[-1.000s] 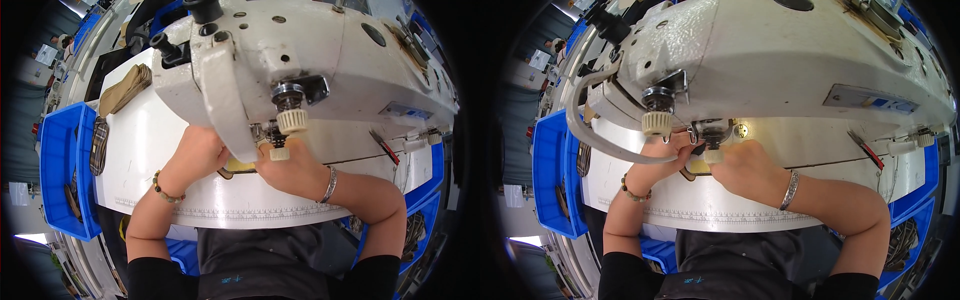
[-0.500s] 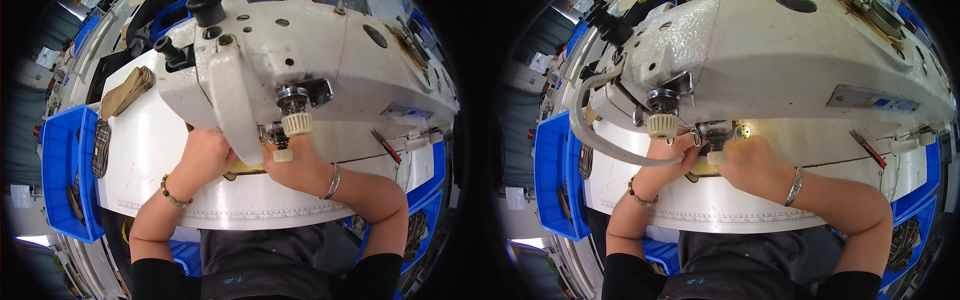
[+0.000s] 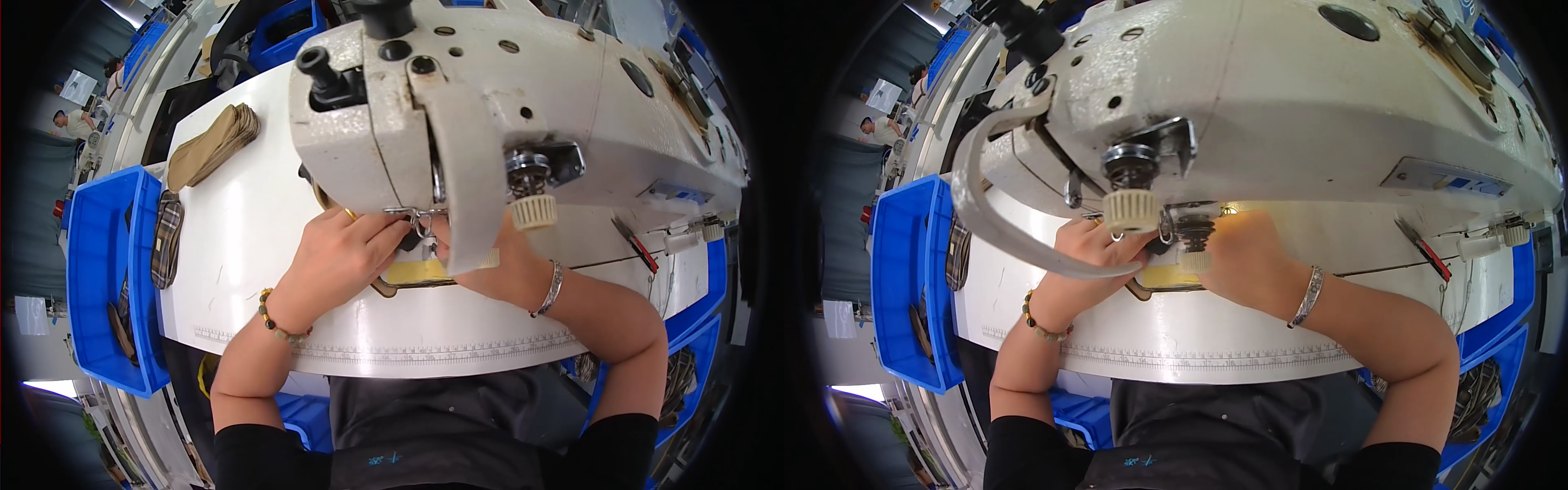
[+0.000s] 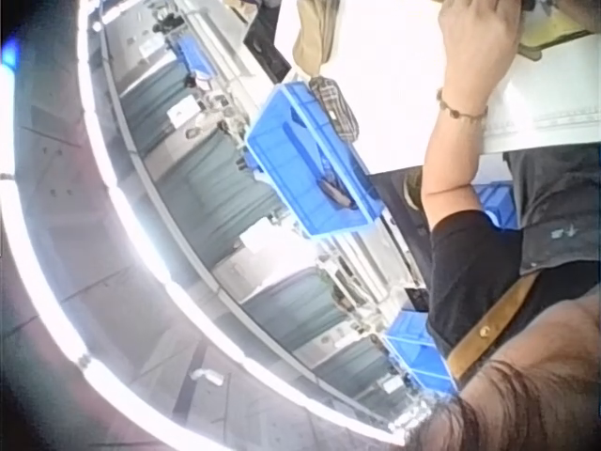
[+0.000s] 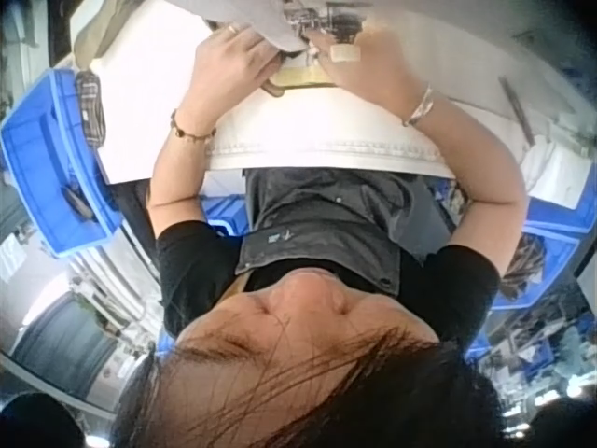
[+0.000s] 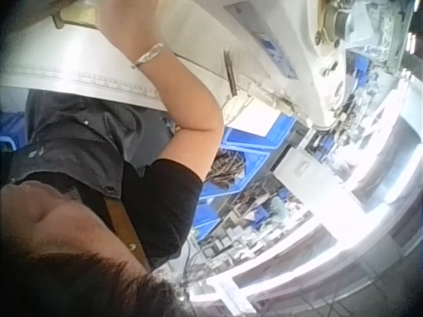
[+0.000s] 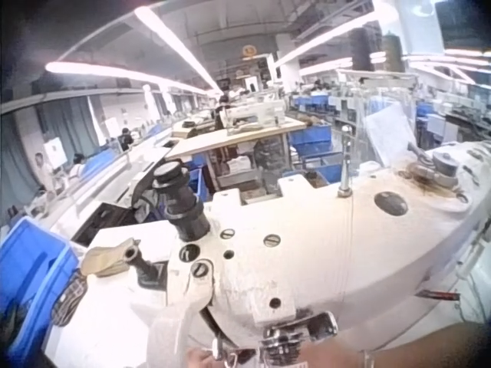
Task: Sewing and assembling pieces of a shoe using an industrial sewing machine.
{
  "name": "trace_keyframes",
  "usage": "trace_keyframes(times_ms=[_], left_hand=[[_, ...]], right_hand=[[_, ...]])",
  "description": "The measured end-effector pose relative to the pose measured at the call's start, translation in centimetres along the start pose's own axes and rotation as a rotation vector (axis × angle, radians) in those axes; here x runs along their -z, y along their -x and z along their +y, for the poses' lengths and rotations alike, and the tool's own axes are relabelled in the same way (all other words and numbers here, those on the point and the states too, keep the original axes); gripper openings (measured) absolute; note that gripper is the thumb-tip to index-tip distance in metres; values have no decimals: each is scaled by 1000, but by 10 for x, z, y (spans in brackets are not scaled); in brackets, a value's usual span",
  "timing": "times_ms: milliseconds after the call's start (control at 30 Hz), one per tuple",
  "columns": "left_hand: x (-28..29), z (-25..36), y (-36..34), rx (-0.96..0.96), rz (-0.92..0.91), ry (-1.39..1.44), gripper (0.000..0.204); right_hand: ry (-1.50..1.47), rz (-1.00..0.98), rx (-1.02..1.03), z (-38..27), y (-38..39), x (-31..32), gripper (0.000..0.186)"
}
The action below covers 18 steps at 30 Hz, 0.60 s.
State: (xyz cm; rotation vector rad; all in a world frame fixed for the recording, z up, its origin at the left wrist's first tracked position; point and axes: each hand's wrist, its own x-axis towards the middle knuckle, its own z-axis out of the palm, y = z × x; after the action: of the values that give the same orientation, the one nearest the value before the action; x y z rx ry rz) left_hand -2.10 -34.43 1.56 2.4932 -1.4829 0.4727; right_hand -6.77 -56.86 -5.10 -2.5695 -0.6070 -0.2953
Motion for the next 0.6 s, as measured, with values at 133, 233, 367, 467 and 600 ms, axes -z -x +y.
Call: trace_keyframes(times_ms=[133,233,367,467,600], left_hand=[[-9,-4,-3,46,-8,77,30],[-12,-3,-3,83,-18,62,32],[-12,-1,-1,51,68,50,28],[-11,1,-1,19,65,10,27],[-9,1,0,14,26,11,24]], right_hand=[[-43,59,-21,-8,-4,13,19],[-35,49,29,-4,-5,12,17],[-232,25,-62,-10,-5,10,14],[-182,64,-26,-13,0,9,15],[-243,85,56,-15,2,13,15]])
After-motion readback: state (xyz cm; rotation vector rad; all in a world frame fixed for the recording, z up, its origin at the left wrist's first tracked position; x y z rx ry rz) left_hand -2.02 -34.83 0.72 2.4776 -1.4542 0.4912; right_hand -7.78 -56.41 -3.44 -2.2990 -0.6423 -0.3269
